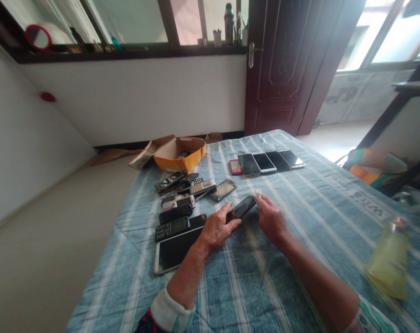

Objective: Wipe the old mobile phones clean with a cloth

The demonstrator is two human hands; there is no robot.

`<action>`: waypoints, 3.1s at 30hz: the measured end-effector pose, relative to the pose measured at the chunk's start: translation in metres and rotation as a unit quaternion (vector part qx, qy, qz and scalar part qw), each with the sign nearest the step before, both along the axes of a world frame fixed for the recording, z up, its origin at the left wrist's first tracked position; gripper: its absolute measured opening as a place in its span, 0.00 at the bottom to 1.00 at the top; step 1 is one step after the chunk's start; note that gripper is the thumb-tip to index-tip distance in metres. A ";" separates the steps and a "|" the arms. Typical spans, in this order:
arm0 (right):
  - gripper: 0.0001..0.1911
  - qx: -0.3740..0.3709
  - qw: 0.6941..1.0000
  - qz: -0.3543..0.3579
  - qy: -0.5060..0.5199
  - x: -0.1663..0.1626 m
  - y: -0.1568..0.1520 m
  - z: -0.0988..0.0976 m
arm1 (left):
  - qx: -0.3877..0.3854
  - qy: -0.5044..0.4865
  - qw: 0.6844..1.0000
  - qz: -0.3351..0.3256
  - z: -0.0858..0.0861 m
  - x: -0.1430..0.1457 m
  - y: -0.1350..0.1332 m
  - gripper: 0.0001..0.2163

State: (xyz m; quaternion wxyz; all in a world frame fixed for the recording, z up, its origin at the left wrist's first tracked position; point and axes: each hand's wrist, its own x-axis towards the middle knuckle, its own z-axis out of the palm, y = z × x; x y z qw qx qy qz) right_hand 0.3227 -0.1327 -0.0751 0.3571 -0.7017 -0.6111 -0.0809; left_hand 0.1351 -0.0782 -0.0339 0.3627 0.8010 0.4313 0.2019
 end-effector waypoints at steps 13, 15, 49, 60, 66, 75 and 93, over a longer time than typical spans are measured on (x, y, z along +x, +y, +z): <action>0.17 0.123 0.971 0.083 -0.189 -0.051 -0.017 0.006 | -0.037 -0.056 0.998 -0.002 -0.009 0.000 0.007 0.29; 0.17 0.134 0.968 0.091 -0.194 -0.052 -0.020 0.009 | -0.022 -0.045 0.999 -0.014 -0.008 -0.001 0.008 0.28; 0.20 0.046 0.987 0.094 -0.119 -0.066 0.006 0.001 | 0.069 -0.059 0.996 0.007 0.002 -0.004 0.007 0.20; 0.19 0.025 0.990 0.083 -0.111 -0.052 0.017 0.000 | 0.099 -0.020 0.995 0.009 0.000 -0.004 0.005 0.17; 0.18 -0.038 0.999 0.022 -0.028 -0.021 0.028 0.007 | 0.118 0.025 0.992 0.021 -0.002 -0.002 0.002 0.18; 0.20 0.038 0.997 0.062 0.000 -0.014 0.033 0.013 | 0.172 0.144 0.974 0.022 0.000 0.001 -0.004 0.20; 0.18 0.127 0.968 0.147 -0.160 -0.040 0.013 0.025 | 0.175 0.106 0.978 0.039 -0.006 0.004 -0.008 0.18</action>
